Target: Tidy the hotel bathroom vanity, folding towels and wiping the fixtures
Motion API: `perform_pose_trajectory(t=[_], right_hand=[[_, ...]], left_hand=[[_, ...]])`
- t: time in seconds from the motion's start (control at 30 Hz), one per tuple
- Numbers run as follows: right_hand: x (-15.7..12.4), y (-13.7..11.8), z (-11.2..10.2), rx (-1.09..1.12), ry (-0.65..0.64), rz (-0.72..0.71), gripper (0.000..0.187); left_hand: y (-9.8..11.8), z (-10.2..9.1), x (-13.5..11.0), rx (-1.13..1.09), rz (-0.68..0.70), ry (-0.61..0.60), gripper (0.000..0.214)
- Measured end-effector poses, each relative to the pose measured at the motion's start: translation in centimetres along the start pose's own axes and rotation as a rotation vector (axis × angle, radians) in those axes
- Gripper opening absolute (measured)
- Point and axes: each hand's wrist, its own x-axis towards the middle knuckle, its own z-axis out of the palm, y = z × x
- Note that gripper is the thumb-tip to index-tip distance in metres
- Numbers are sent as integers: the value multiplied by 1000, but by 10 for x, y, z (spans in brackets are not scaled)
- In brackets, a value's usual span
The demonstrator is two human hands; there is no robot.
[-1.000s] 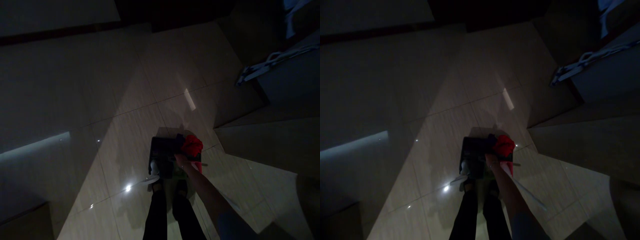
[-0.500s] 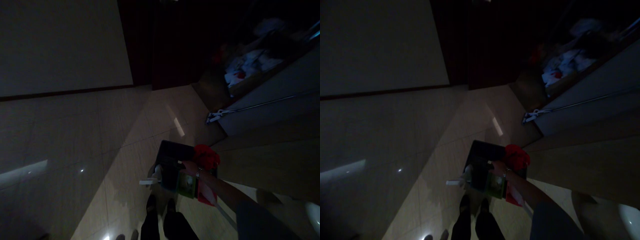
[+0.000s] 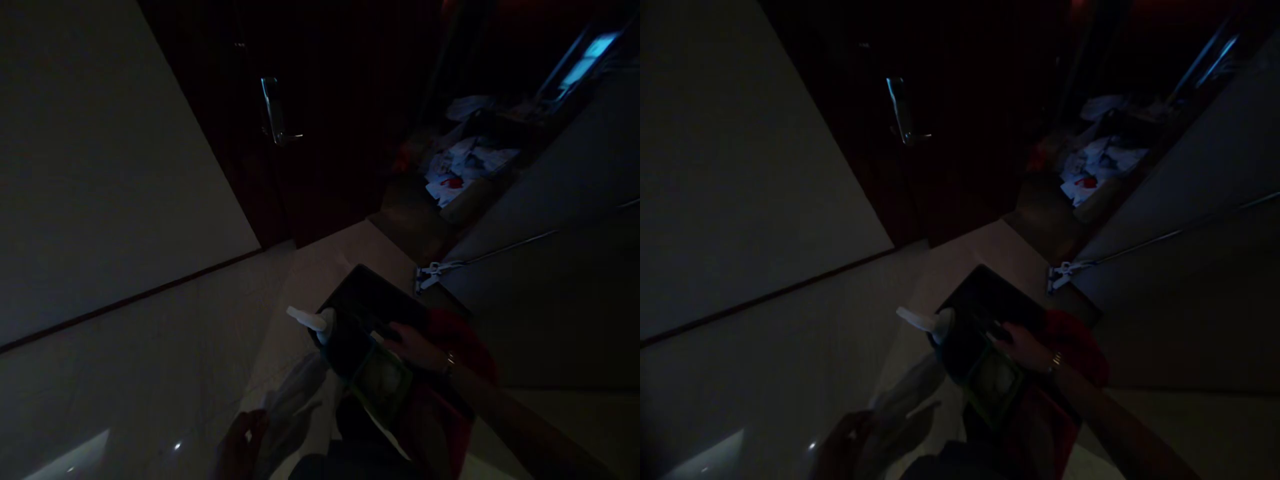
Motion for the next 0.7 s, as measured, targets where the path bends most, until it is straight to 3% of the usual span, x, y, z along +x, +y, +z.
perform_pose_trajectory(t=[0.17, 0.27, 0.33, 0.43, 0.5, 0.6, 0.7], right_hand=[[72, 17, -46, 142, 39, 88, 32], [123, 26, -84, 177, 67, 202, 26], [159, 35, -114, 198, 112, 257, 20], [211, 50, -159, 234, 190, 317, 18], [243, 56, -189, 254, 247, 351, 18], [286, 59, -233, 272, 337, 387, 20], [328, 61, -275, 292, 418, 404, 24]], left_hand=[[98, -2, 103, -159, -47, 92, 46], [135, 9, 174, -134, -54, 103, 44], [151, 25, 227, -99, 22, 89, 42], [181, 62, 304, -46, 269, 21, 38], [218, 92, 345, -48, 358, -69, 39], [302, 145, 385, 13, 380, -364, 48], [398, 211, 415, 205, 558, -704, 53]])
